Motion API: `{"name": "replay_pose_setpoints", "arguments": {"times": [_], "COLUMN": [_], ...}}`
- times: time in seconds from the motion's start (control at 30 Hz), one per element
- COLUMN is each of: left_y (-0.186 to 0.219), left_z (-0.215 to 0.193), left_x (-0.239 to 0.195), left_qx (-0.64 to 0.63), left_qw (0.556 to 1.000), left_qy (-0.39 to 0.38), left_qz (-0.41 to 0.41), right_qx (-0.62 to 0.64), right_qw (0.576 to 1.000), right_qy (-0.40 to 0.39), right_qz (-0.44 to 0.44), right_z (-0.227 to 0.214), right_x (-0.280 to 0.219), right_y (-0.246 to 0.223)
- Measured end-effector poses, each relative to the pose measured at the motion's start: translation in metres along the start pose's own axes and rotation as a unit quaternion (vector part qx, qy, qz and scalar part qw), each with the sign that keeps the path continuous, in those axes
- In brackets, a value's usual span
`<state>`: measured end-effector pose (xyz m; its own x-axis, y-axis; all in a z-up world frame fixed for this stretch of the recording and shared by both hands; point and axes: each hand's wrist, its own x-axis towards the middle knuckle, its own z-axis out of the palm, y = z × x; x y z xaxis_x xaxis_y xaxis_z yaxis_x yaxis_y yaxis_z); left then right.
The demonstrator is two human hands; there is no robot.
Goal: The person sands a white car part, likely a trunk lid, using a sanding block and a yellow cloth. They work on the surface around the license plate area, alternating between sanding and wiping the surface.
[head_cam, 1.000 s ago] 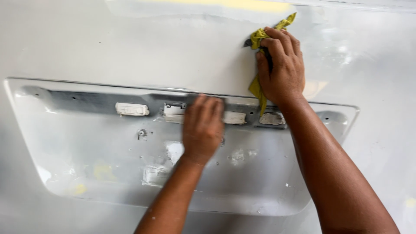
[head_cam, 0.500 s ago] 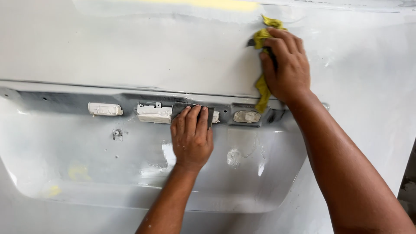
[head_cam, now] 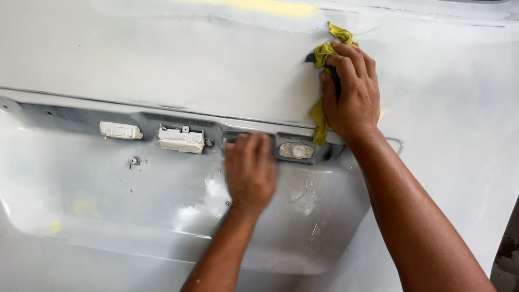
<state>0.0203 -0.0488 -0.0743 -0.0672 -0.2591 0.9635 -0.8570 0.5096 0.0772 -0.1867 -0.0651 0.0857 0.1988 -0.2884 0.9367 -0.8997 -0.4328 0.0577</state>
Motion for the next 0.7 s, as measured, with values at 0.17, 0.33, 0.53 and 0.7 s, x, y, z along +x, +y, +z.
{"name": "replay_pose_setpoints", "arguments": {"times": [0.17, 0.33, 0.53, 0.7], "left_y": [-0.016, -0.022, -0.007, -0.034], "left_z": [-0.018, -0.024, -0.016, -0.037], "left_x": [0.006, 0.01, 0.005, 0.022], "left_qx": [0.009, 0.016, -0.038, 0.039], "left_qw": [0.997, 0.999, 0.991, 0.998], "left_qy": [-0.051, 0.018, -0.101, -0.017], "left_qz": [0.055, -0.048, 0.081, -0.042], "right_qx": [0.008, -0.019, 0.007, -0.01], "right_qw": [1.0, 0.999, 0.999, 0.999], "right_qy": [0.008, 0.02, 0.027, 0.024], "right_qz": [-0.016, -0.021, -0.028, -0.023], "right_z": [-0.001, 0.008, 0.002, 0.003], "right_x": [0.0, 0.0, 0.0, -0.002], "right_y": [0.002, 0.007, 0.003, 0.005]}}
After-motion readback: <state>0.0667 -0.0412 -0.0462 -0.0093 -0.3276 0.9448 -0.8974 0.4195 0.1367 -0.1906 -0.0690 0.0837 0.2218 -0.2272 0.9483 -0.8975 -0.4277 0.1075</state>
